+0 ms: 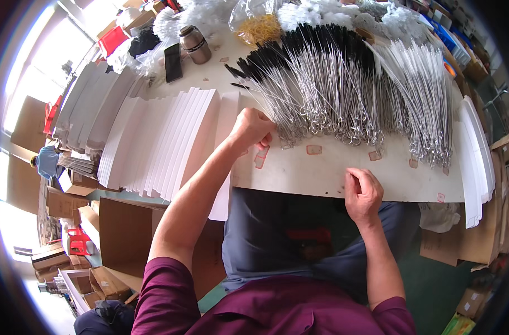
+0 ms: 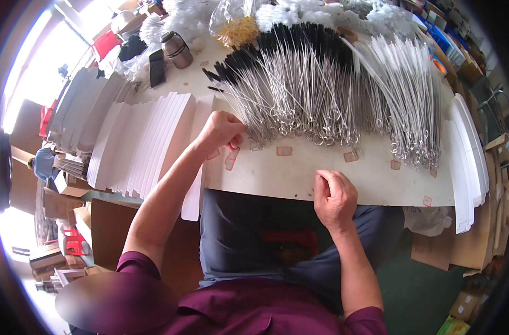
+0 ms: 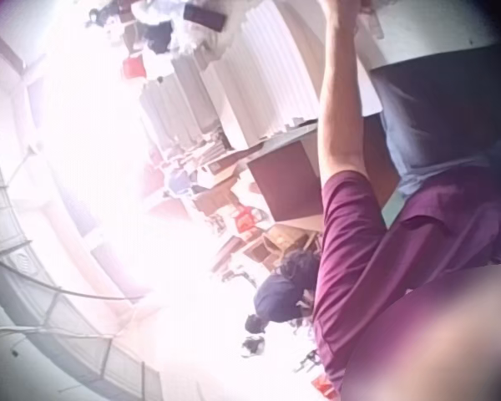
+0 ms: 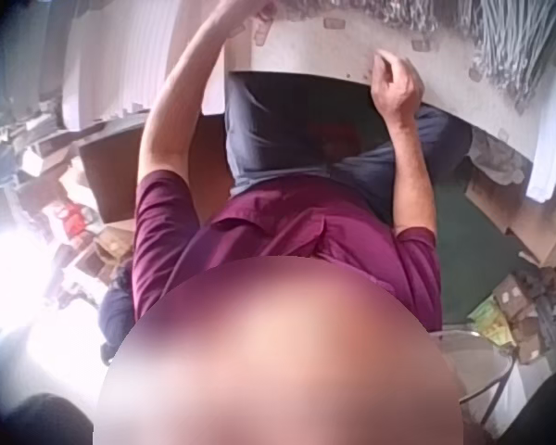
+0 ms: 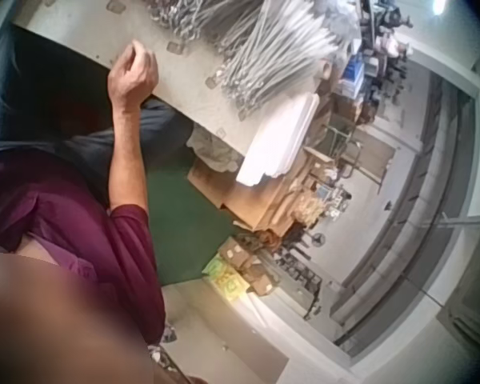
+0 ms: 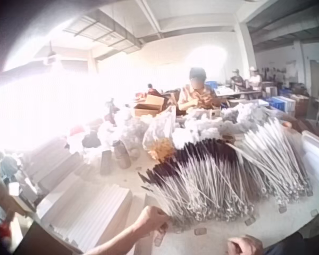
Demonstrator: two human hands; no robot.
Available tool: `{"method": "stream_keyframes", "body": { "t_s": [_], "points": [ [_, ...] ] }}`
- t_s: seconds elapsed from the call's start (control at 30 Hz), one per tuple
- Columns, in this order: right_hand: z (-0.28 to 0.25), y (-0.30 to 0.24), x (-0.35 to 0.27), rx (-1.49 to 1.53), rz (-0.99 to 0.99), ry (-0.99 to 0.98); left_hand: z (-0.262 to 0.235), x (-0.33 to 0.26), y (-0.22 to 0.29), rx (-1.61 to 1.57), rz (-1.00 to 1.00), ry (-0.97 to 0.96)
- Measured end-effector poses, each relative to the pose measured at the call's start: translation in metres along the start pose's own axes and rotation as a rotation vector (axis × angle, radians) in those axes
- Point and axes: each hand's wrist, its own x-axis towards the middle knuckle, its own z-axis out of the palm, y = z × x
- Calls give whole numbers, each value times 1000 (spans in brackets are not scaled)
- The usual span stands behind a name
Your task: Assembling long thin wire components into white rectangular sleeves.
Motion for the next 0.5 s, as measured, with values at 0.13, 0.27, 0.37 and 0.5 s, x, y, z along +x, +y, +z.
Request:
{"method": "stream_keyframes", "body": {
  "t_s": [0.13, 0.27, 0.37, 0.5],
  "points": [
    [0, -2, 0, -16, -7, 1, 2, -3, 2, 11, 17, 1],
    [0, -2, 0, -7, 5, -5, 0, -5, 0, -132, -14, -53],
    [0, -2, 0, 23, 24, -16, -5, -14, 0, -163, 21, -6],
    [-4, -9, 4, 140, 226, -69, -7, -15, -11, 102, 333, 171]
  ]
}}
